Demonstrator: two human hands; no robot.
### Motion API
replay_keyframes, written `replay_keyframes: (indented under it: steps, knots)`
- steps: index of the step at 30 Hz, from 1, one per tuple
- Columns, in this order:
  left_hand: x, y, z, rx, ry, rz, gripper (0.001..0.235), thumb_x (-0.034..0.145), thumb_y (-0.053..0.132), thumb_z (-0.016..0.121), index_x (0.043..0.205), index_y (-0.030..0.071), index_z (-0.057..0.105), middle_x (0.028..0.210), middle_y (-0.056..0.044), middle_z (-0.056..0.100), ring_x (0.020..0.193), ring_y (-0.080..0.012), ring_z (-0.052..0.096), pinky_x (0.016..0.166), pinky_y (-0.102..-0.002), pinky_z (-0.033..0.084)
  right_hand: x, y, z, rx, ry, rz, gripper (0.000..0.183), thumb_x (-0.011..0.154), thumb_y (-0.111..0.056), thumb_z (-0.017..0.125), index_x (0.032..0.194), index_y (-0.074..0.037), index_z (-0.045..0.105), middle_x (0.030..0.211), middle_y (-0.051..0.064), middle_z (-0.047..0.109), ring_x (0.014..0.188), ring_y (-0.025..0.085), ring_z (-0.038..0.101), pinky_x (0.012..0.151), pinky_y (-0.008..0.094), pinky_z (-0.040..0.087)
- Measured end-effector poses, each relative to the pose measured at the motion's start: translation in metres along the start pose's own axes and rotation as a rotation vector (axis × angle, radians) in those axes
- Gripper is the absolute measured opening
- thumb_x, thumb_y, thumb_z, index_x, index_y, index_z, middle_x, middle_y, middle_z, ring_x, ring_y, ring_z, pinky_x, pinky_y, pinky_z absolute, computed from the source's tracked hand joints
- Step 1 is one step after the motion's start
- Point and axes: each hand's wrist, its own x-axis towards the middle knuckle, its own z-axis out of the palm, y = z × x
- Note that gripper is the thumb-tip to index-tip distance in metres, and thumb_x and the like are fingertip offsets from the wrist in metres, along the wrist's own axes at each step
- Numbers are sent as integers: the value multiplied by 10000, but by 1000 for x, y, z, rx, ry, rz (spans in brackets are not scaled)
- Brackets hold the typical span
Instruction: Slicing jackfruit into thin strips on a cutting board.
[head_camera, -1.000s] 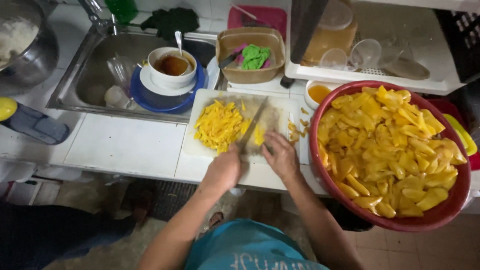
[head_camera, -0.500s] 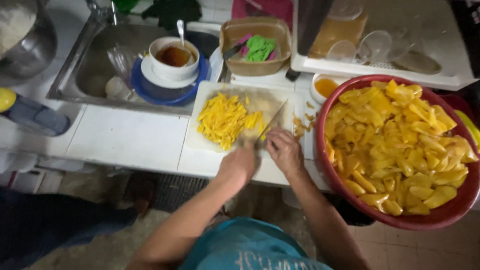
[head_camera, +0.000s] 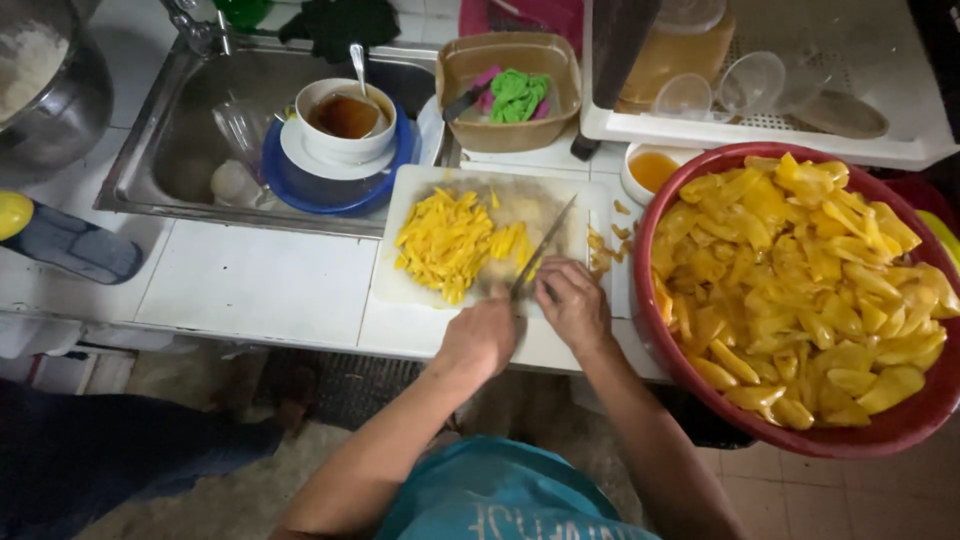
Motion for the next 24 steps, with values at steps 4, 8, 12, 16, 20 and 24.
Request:
replay_keyframes:
  steps: [4, 8, 12, 16, 20, 24]
  knots:
    - [19, 8, 0, -19, 23, 12, 353, 989, 150, 468, 1296, -23, 499, 1167, -315, 673, 1095, -462, 676, 919, -519, 557, -6, 6, 5, -23, -13, -35, 135, 818, 8, 768, 936, -11, 704, 1054, 131, 724, 1064, 301, 700, 933, 399, 569]
    - [82, -35, 29, -8, 103, 164, 307, 971, 167, 533, 1206, -18, 602, 1157, -298, 696, 1103, -446, 682, 912, -510, 568, -5, 9, 8, -28, -10, -30, 154, 823, -3, 765, 966, 5, 708, 1065, 149, 718, 1052, 323, 687, 921, 404, 559]
    - [54, -49, -9, -9, 90, 143, 293, 973, 153, 539, 1204, -20, 595, 1041, -256, 735, 959, -388, 744, 823, -485, 616, -5, 5, 6, 17, 12, -3, 152, 829, -3, 763, 970, 0, 706, 1051, 146, 721, 1042, 333, 685, 915, 408, 558]
    - [11, -71, -44, -72, 70, 94, 374, 966, 163, 528, 1279, -41, 511, 951, -239, 732, 827, -363, 747, 742, -478, 624, 3, 18, 19, -48, -40, 23, 150, 844, -16, 773, 988, -44, 741, 1043, 121, 743, 1020, 313, 693, 898, 402, 558]
    - [-7, -108, -55, -271, 211, -34, 350, 1025, 301, 487, 1246, 30, 505, 932, -287, 714, 850, -483, 693, 745, -586, 575, 19, 15, 44, -71, -31, 163, 292, 821, -28, 759, 1112, -31, 734, 1081, 187, 730, 1019, 354, 689, 891, 418, 560]
    - [-7, -138, -55, -239, 388, 28, 326, 1001, 327, 517, 1169, 48, 522, 900, -341, 680, 900, -549, 643, 779, -625, 520, 44, 5, 84, -103, -52, 226, 330, 795, 6, 721, 1125, -13, 716, 1041, 221, 728, 1006, 406, 684, 890, 455, 557]
